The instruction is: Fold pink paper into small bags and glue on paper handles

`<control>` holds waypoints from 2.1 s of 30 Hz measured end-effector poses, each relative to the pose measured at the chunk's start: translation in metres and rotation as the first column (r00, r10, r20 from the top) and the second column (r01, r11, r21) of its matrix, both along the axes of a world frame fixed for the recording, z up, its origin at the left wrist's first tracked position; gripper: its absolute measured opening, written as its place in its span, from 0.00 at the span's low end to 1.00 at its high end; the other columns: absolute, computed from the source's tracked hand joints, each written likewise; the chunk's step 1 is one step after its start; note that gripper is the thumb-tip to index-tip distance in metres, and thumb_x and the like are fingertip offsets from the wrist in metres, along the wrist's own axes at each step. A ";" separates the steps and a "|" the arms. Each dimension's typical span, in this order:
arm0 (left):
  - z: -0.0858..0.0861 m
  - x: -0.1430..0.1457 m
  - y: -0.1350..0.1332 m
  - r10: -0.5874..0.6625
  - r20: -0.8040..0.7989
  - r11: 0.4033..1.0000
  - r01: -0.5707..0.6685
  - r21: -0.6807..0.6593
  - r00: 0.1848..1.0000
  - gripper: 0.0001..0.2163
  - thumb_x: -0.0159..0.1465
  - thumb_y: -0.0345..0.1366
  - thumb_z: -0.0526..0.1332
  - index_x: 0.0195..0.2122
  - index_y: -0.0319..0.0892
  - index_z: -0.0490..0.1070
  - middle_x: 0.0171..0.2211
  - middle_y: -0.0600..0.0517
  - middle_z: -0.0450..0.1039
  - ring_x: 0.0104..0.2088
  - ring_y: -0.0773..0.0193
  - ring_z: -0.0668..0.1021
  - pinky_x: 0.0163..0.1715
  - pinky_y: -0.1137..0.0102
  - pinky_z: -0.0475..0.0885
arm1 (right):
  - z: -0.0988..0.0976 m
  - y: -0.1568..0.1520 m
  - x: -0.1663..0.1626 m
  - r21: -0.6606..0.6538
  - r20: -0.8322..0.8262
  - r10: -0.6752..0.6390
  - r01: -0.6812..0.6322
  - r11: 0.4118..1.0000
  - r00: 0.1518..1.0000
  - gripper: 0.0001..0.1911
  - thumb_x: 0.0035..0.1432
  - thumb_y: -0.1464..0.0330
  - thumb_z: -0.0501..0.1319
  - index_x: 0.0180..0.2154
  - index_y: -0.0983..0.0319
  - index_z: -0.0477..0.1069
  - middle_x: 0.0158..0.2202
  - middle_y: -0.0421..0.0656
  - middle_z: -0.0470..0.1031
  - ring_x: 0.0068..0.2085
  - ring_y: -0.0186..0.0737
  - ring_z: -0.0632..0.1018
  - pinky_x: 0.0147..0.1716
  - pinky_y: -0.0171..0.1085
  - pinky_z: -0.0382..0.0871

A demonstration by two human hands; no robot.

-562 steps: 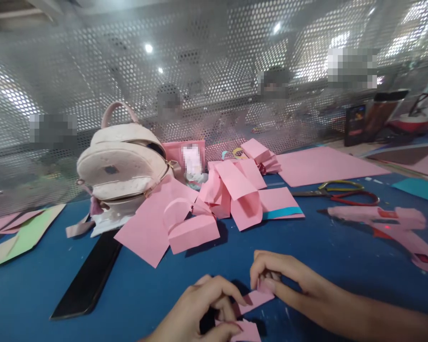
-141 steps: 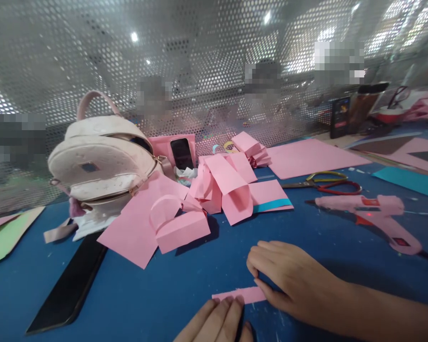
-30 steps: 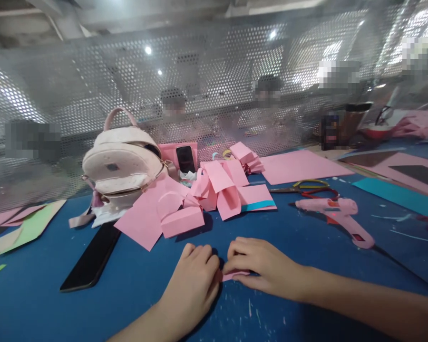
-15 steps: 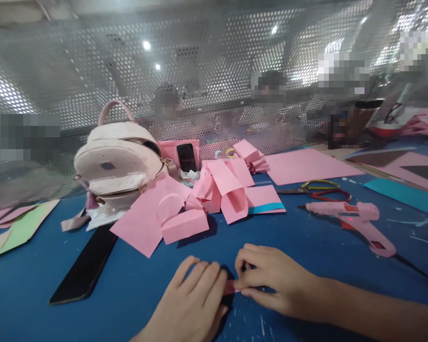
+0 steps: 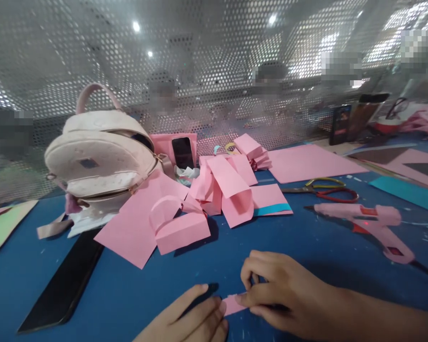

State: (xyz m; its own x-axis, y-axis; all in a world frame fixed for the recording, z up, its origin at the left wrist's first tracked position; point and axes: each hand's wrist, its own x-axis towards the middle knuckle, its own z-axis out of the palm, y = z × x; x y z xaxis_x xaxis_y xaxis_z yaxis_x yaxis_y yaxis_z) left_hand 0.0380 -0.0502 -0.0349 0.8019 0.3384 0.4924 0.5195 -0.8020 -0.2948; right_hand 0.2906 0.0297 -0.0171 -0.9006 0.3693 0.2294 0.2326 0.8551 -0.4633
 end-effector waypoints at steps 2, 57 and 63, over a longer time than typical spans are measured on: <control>0.006 -0.006 0.003 -0.032 0.037 0.999 0.033 -0.040 0.999 0.14 0.71 0.24 0.52 0.41 0.41 0.77 0.37 0.58 0.80 0.42 0.72 0.80 0.68 0.61 0.50 | -0.001 0.000 0.001 0.002 -0.007 0.006 -0.006 1.000 1.000 0.07 0.63 0.72 0.59 0.40 0.57 0.73 0.38 0.40 0.72 0.37 0.35 0.70 0.36 0.36 0.61; 0.018 0.009 -0.001 -0.033 -0.031 0.972 0.025 -0.235 0.999 0.15 0.72 0.30 0.50 0.53 0.35 0.72 0.53 0.47 0.77 0.52 0.62 0.76 0.58 0.65 0.68 | -0.001 0.003 0.004 0.031 0.170 -0.170 0.167 0.985 0.971 0.14 0.69 0.70 0.49 0.29 0.62 0.63 0.31 0.40 0.67 0.34 0.38 0.66 0.42 0.41 0.58; 0.011 0.011 -0.003 -0.002 -0.032 0.959 -0.007 -0.284 0.999 0.16 0.72 0.32 0.49 0.55 0.35 0.70 0.53 0.47 0.76 0.52 0.62 0.75 0.58 0.64 0.68 | -0.001 -0.001 0.002 0.085 0.121 -0.216 0.207 0.975 0.969 0.13 0.67 0.71 0.51 0.29 0.62 0.65 0.31 0.41 0.68 0.35 0.39 0.66 0.37 0.40 0.57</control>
